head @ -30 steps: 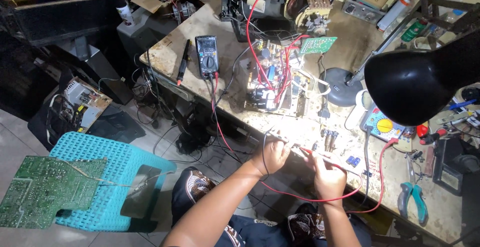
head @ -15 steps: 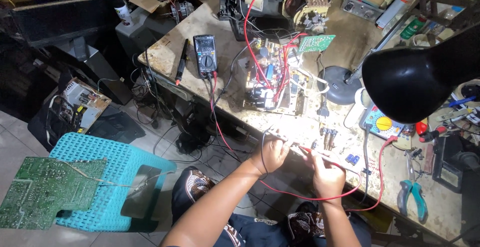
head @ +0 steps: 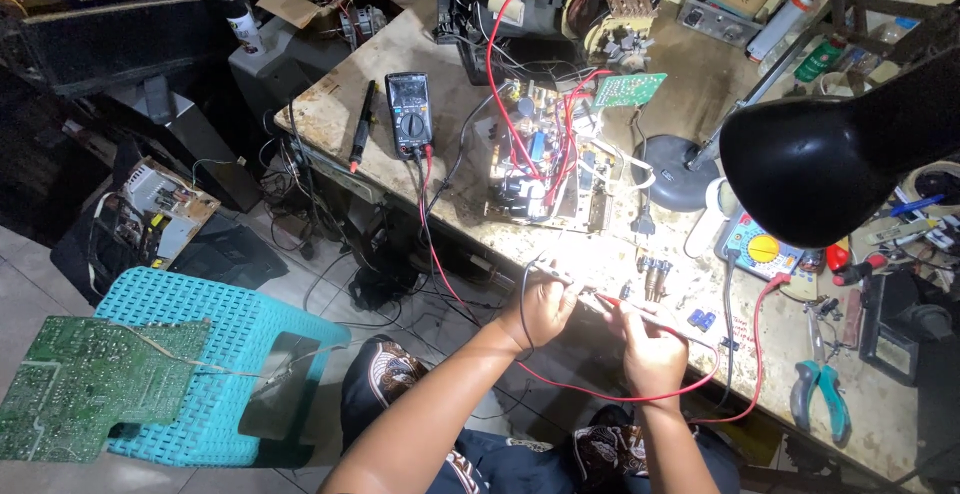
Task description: Testing electronic components on a circuit board using a multimeter and cleaning the board with a brush.
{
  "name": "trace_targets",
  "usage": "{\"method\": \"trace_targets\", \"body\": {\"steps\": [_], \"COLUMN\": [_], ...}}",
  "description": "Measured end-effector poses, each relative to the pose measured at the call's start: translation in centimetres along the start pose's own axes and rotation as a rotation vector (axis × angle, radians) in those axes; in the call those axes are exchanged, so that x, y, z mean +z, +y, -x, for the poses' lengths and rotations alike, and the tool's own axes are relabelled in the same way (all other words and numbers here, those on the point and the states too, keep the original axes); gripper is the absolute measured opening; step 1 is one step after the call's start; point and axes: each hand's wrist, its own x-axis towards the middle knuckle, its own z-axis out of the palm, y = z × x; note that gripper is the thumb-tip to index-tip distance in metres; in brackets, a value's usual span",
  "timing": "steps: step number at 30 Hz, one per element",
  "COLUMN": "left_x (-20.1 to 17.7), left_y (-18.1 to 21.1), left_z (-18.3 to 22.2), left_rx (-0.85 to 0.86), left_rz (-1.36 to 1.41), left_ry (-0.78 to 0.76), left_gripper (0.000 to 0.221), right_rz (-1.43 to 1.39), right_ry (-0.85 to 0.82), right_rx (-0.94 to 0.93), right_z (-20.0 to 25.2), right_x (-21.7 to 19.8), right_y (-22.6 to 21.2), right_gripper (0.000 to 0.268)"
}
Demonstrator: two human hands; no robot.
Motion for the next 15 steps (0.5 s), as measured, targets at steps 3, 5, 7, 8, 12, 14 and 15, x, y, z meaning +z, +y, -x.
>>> {"method": "trace_targets", "body": {"steps": [3,5,7,8,12,14,15], "left_x": [-0.5,-0.3,-0.3,-0.4,0.9,0.4,0.2], "left_y": [0.4,0.2,0.3,0.5,-1.0,-0.5,-0.2], "left_z": [-0.2,-0.2,-0.3,-0.4,0.7,0.3,0.1], "left_rx": [0.002,0.004,0.003,0.018,0.009,0.017,0.024], "left_rz": [-0.041,-0.039,-0.037,-0.024,-0.037,-0.031,-0.026], "left_ry": [-0.010,0.008,0.026,0.038,0.053,0.049,0.044], "left_gripper": [0.033,0.031,0.029,0.029,0.028,0.028,0.029], "right_rz": [0.073,0.052,0.031,0.035,0.100,0.094,0.088], "right_ry": [-0.002,-0.009,-0.017,-0.001,-0.002,0.002,0.005], "right_rx": [-0.005,-0.005,-0.004,0.000,-0.018,-0.018,-0.018], "right_z": [0.2,0.4,0.5,0.4,0.2,0.3,0.4], "right_x": [-0.1,0.0,0.1,0.1,0.0,-0.1,-0.1], "right_y": [-0.5,-1.1,-1.2,-1.0,-0.7,-0.8,-0.9], "right_gripper": [0.023,0.023,0.023,0.021,0.024,0.022,0.022]}}
